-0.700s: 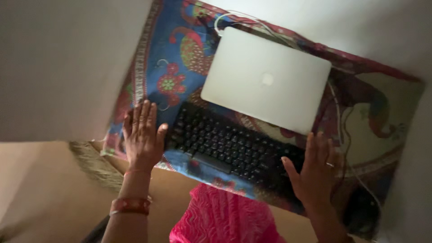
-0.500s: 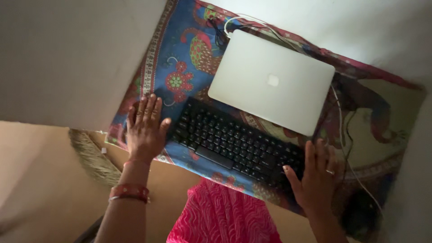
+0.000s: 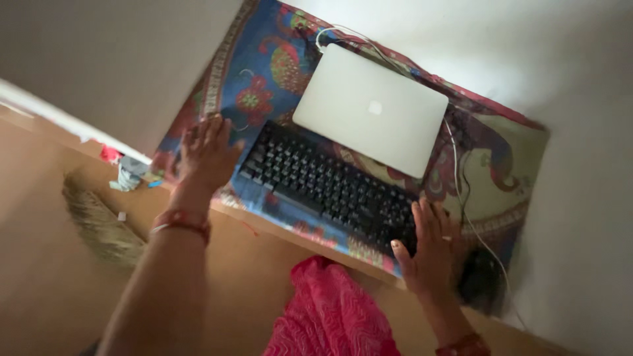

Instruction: The person wipes the seat, backrest, and armrests of a plastic chair with a cloth, handling the chair to reach different surfaces.

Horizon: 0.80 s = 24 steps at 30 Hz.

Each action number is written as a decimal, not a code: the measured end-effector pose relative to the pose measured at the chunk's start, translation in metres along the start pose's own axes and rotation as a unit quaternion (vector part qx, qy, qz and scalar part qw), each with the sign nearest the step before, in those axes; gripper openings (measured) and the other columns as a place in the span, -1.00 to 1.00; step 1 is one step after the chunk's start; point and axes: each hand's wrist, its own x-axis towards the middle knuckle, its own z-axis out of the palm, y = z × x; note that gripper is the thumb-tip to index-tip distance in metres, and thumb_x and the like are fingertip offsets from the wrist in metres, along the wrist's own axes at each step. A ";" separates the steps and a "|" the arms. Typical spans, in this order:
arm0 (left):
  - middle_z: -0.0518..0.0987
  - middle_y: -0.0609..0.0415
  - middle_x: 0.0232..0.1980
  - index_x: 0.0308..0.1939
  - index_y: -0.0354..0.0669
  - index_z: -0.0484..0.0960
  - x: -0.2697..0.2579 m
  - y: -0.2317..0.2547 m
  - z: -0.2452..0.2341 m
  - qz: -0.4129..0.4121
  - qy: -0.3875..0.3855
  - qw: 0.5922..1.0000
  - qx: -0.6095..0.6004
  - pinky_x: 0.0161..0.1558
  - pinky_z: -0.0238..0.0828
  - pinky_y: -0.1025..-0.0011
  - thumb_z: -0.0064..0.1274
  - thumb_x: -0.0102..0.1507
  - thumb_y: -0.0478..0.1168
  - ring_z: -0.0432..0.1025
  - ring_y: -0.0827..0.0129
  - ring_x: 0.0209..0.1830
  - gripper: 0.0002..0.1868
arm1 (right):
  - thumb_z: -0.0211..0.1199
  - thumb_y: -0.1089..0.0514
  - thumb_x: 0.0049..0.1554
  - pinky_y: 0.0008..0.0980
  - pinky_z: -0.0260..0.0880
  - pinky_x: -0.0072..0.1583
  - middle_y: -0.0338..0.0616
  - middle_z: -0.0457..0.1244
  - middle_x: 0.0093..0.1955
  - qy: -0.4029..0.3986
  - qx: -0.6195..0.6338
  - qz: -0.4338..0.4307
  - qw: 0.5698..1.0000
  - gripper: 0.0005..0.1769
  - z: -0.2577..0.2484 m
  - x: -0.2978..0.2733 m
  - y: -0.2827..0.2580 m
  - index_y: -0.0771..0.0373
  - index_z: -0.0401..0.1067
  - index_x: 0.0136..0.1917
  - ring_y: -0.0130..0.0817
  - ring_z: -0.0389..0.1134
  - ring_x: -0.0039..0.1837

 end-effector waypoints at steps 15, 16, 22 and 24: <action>0.38 -0.07 0.46 0.42 -0.14 0.36 -0.275 0.077 -0.162 -0.379 0.034 0.913 -0.146 0.38 0.04 -0.04 -0.26 0.40 0.19 0.17 -0.01 0.51 -0.36 | 0.32 -0.03 0.11 0.18 0.00 0.53 0.16 0.01 0.62 -0.011 0.124 -0.275 0.953 -0.16 -0.067 0.001 -0.148 0.26 0.15 0.56 0.20 0.04 0.60; 0.40 -0.07 0.46 0.41 -0.14 0.37 -0.291 0.069 -0.187 -0.412 0.058 0.897 -0.148 0.37 0.08 -0.02 -0.29 0.41 0.19 0.19 0.01 0.50 -0.36 | 0.32 -0.03 0.11 0.18 0.00 0.53 0.16 0.01 0.62 -0.008 0.136 -0.295 0.946 -0.16 -0.065 0.004 -0.160 0.26 0.15 0.56 0.20 0.04 0.60; 0.64 0.06 0.18 0.12 0.03 0.58 -0.367 0.079 -0.311 -0.551 -0.033 0.817 -0.169 0.32 0.20 -0.06 -0.41 0.41 0.25 0.37 0.19 0.41 -0.43 | 0.37 -0.02 0.02 0.18 0.00 0.50 0.15 -0.02 0.61 -0.020 0.185 -0.403 0.896 -0.16 -0.062 0.021 -0.230 0.20 0.20 0.51 0.21 -0.01 0.60; 0.63 0.04 0.18 0.16 0.05 0.55 -0.385 0.095 -0.323 -0.560 0.006 0.816 -0.142 0.27 0.22 -0.07 -0.39 0.39 0.25 0.38 0.16 0.37 -0.44 | 0.36 -0.03 0.01 0.13 -0.02 0.51 0.13 0.00 0.61 -0.056 0.209 -0.430 0.876 -0.20 -0.063 0.024 -0.246 0.17 0.25 0.48 0.17 -0.03 0.61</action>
